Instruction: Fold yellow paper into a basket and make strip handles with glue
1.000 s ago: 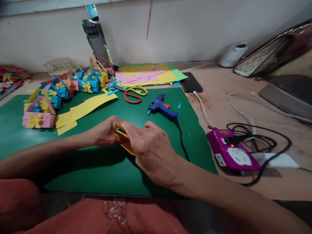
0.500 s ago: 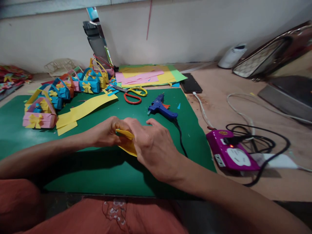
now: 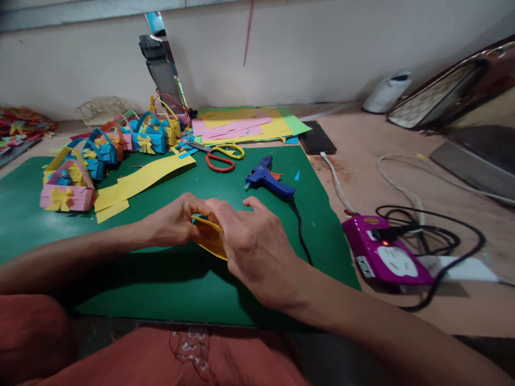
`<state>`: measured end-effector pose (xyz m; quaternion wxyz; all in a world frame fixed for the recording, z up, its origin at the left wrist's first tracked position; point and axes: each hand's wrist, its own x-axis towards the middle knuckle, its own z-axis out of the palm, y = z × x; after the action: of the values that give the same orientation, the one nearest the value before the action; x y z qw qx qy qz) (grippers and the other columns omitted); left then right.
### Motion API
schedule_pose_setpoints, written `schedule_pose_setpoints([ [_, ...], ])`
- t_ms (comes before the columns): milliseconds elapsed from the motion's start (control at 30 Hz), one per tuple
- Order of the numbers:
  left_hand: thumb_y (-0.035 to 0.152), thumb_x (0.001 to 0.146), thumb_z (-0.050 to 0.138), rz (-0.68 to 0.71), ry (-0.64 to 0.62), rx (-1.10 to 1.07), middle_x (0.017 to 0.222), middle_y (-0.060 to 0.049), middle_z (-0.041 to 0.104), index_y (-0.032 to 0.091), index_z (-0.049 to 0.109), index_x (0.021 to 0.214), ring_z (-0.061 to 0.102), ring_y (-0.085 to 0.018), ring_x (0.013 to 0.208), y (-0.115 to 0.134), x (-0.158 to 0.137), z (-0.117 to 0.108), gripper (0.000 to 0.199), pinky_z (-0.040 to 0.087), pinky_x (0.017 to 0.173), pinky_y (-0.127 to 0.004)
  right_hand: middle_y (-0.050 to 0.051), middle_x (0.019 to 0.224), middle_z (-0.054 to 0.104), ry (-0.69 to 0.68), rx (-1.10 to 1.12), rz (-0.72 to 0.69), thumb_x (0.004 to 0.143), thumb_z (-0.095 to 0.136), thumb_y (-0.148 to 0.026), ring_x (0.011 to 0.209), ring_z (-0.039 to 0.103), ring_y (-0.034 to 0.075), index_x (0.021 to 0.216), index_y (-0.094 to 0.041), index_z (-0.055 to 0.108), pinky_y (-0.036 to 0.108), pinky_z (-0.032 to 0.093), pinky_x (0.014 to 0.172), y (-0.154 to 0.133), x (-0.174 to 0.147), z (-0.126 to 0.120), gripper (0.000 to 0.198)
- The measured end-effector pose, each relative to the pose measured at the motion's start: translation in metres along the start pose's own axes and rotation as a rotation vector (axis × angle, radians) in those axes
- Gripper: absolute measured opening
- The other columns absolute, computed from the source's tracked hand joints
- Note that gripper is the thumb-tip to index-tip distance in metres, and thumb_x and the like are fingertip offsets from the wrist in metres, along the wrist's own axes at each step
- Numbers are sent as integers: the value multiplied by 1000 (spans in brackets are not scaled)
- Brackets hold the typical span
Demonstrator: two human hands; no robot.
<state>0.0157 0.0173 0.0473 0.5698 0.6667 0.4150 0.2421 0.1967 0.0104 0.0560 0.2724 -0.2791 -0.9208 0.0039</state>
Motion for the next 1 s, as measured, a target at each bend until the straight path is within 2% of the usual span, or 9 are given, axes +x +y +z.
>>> schedule_pose_setpoints([
  [267,12,65,55,22,12,196,64,1,63,13,65,68,57,-10,64,-5,2,-4,11,45,59,-19,3,72,67,-6,-22,-31,79,39,-4,59,58,15,117,-14,46,41,45,83,-2,-2,0,40],
  [500,9,64,52,25,-8,346,65,1,65,13,67,73,57,-11,65,-5,2,-7,18,44,59,-19,3,72,68,6,-38,-51,78,40,-2,63,61,16,119,-11,45,43,45,84,-4,-3,0,42],
  [633,7,66,52,65,8,415,71,0,66,13,66,71,58,-12,71,-2,2,-6,16,45,64,-20,3,70,68,27,-46,-56,79,43,-2,60,61,15,117,-9,47,44,44,85,-4,-2,0,39],
  [800,12,71,55,210,55,270,81,-1,68,14,66,72,59,-11,76,2,1,1,11,46,68,-19,3,75,70,4,-56,-19,82,44,-6,65,63,16,121,-12,46,43,44,86,-3,-2,-2,39],
  [1000,18,73,61,177,97,136,78,-1,67,13,65,69,58,-10,72,3,0,6,8,47,65,-18,2,78,71,4,-53,8,82,44,-6,70,65,17,121,-16,44,44,42,90,-3,-3,-4,40],
])
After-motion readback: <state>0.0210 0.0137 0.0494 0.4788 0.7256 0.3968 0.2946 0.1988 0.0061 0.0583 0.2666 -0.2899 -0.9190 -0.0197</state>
